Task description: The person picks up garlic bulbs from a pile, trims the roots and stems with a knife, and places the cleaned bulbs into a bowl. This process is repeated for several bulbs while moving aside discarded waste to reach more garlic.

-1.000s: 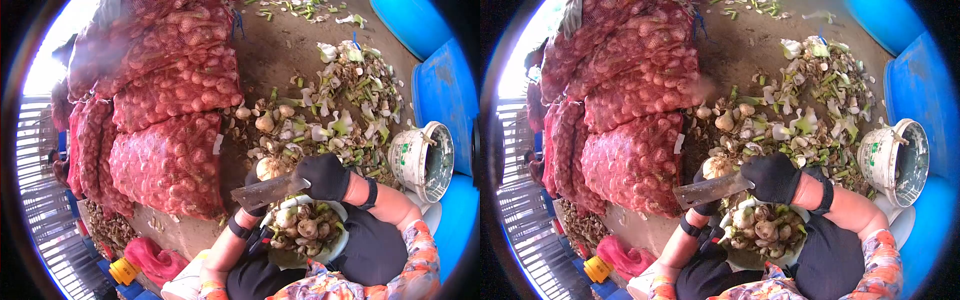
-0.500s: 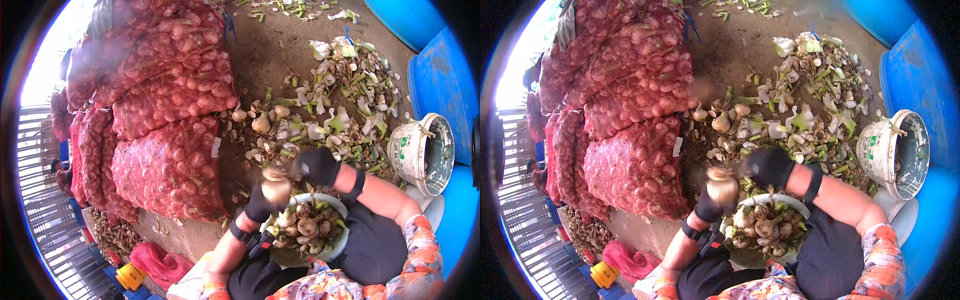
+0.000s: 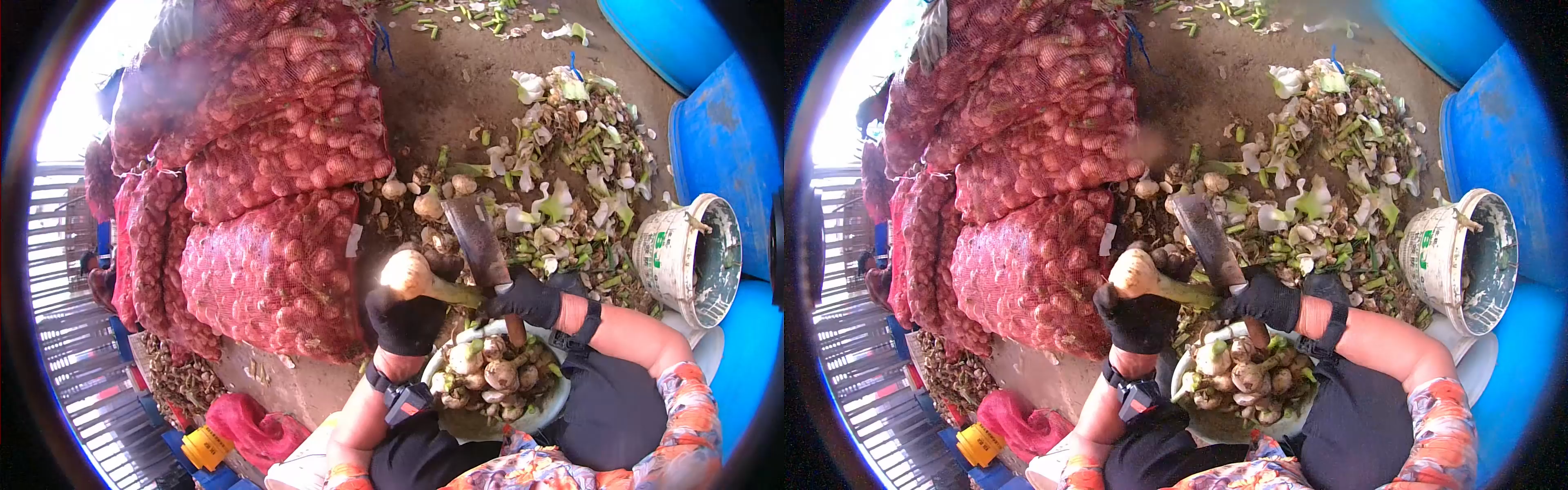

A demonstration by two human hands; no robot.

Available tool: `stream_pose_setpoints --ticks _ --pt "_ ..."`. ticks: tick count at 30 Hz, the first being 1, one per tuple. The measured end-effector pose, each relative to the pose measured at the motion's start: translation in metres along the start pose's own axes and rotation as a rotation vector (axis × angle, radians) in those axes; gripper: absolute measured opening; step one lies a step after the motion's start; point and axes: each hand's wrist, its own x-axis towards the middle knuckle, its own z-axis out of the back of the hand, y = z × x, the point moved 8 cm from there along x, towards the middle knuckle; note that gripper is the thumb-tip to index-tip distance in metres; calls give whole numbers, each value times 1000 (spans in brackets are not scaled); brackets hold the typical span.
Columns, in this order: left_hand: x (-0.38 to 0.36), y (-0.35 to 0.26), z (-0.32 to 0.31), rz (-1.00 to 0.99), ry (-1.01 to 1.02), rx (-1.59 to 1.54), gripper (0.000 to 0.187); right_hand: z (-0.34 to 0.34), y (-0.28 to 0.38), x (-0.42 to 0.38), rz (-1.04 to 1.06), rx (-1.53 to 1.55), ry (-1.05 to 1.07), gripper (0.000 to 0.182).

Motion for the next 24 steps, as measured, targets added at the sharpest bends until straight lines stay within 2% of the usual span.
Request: stream_pose_setpoints --ticks 1,3,4,5,7,8,9,10,11,13,14,15,16,17,19,20,21,23,24 --pt "-2 3 4 -6 -76 -17 60 1 -9 2 -50 -11 2 29" --pt "-7 -1 15 -10 -151 -30 59 21 0 5 21 22 -51 29" --pt "-11 4 27 167 -177 105 58 27 21 7 101 -137 -58 30" --pt "-18 7 29 220 -110 446 57 34 27 8 96 -138 -63 30" --pt "-30 11 24 276 68 1183 55 41 52 0 273 -431 -107 32" --pt "-35 27 43 522 -58 715 49 41 49 -3 120 -350 -71 32" --pt "-45 46 51 739 -178 230 44 43 47 -2 104 -350 -76 32" --pt "-45 49 54 786 -237 261 28 43 52 -2 185 -487 -56 34" --pt "-39 49 65 670 -210 530 18 43 58 -1 271 -626 -33 37" --pt "-31 49 55 637 -244 414 20 51 53 4 253 -702 -34 38" --pt "-31 51 66 635 -244 415 20 64 55 5 251 -744 -199 39" --pt "-20 38 72 353 -8 895 17 76 59 3 248 -782 -365 39" --pt "-16 29 53 38 242 1346 15 72 72 -6 327 -723 -425 26" --pt "-18 30 56 44 245 1348 15 65 68 -9 325 -718 -429 26" --pt "-29 39 87 470 -399 549 13 38 61 -12 427 -561 -189 26" --pt "-24 30 69 376 -372 609 17 40 -3 7 -92 -775 -64 25" --pt "-20 20 51 282 -349 670 20 32 -1 0 -120 -662 -75 25" --pt "-23 11 41 346 -272 499 26 13 -25 3 92 -1064 187 30" --pt "-26 1 42 281 -318 478 34 19 -33 1 40 -1011 111 31"
